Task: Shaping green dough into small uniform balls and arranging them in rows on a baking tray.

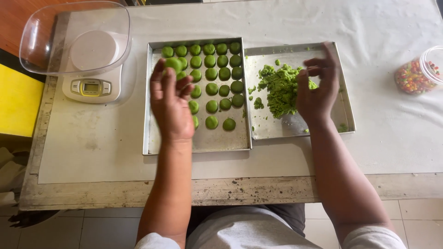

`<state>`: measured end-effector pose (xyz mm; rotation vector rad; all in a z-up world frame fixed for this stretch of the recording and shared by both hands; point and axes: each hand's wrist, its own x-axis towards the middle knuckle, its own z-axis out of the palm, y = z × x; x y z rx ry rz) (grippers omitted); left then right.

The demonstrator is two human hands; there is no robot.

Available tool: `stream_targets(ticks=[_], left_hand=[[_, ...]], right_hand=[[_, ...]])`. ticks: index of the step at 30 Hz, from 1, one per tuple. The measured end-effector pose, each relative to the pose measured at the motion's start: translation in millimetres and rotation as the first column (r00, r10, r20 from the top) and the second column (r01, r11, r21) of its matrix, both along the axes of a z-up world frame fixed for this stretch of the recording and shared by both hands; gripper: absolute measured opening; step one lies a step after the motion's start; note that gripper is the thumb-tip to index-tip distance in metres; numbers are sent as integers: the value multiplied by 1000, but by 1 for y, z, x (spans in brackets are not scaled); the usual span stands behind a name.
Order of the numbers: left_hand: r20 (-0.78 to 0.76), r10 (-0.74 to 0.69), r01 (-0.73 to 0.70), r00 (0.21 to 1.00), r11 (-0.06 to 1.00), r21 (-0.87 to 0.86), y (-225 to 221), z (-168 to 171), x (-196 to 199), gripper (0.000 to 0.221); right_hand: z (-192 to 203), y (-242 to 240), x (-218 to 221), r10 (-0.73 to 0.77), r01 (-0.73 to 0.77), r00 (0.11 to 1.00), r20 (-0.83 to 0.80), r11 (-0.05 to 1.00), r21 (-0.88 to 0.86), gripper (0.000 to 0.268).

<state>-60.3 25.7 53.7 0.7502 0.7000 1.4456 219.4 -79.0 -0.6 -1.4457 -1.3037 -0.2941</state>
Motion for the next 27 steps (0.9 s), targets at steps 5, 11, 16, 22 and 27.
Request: stream_targets(ticks=[5,11,16,22,27], left_hand=[[-176,103,-84,979,990,111,7,4,-46,32],[-622,-137,323,771,926,197,-24,14,-77,25],[-790,-321,639,522,761,113,-42,5,-56,17],[-966,-206,786,154,618,-7,-47,-21,-13,26],[-983,-176,809,47,584,-66,-51,-20,6,23]], right_hand=[[8,-3,-9,62,-62,995,81,998,-12,41],[5,-2,-8,82,-82,992,92,997,-1,41],[6,-5,-12,84,-82,995,52,996,-36,39],[9,-5,-15,107,-103,992,73,994,-47,31],[11,-5,-17,113,-112,993,27,993,-47,29]])
